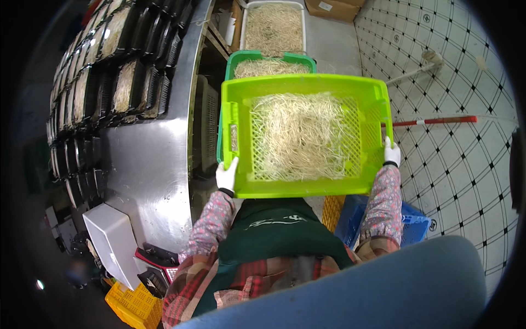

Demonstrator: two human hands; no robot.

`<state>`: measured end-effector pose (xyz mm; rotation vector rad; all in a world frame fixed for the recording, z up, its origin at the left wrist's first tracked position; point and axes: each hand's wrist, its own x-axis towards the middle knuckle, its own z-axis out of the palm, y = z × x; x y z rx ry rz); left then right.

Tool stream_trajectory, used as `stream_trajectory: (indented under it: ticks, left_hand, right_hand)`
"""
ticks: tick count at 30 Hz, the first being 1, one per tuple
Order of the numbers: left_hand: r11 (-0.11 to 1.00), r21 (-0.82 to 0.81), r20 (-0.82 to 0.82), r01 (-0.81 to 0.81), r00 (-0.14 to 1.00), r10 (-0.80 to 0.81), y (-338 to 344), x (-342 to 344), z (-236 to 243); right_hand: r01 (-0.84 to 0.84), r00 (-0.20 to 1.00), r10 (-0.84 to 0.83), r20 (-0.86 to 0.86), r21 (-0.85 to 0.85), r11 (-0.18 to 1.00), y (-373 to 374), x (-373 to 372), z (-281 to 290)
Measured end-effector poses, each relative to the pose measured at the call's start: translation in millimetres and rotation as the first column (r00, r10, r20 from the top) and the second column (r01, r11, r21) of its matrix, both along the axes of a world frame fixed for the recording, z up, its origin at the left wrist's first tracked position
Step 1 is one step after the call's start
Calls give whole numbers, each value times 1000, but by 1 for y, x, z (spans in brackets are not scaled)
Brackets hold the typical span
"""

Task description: The person portions bean sprouts by hand into black plastic trays placed on a digital scale. They repeatedly scoop sprouts from a large pile on the table, adjust the amount to reach a target weight, and then move the filled tray aside. The person also transfers remaining sprouts into a green basket.

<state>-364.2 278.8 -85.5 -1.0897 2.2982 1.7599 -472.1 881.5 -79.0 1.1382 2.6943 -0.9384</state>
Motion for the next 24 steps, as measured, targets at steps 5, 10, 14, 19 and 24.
stream_trajectory:
  ticks: [5, 10, 14, 19, 24]
  left_hand:
    - [994, 9, -10, -112, 994, 112, -32, 12, -3]
    - [977, -210, 91, -45, 994, 65, -75, 21, -44]
    - [967, -255, 143, 17, 990, 20, -85, 29, -77]
    - [976, -216, 53, -34, 997, 47, -84, 31, -81]
    - [980, -175, 26, -90, 995, 96, -86, 34, -81]
  right_hand:
    - [-35, 999, 35, 5, -12, 999, -34, 36, -33]
    - [10, 1000, -10, 15, -33, 999, -83, 44, -75]
    - [-33, 999, 33, -4, 42, 999, -87, 42, -82]
    - [-17, 998, 15, -62, -35, 999, -85, 43, -80]
    - [-43, 998, 43, -46, 12, 999, -89, 44, -77]
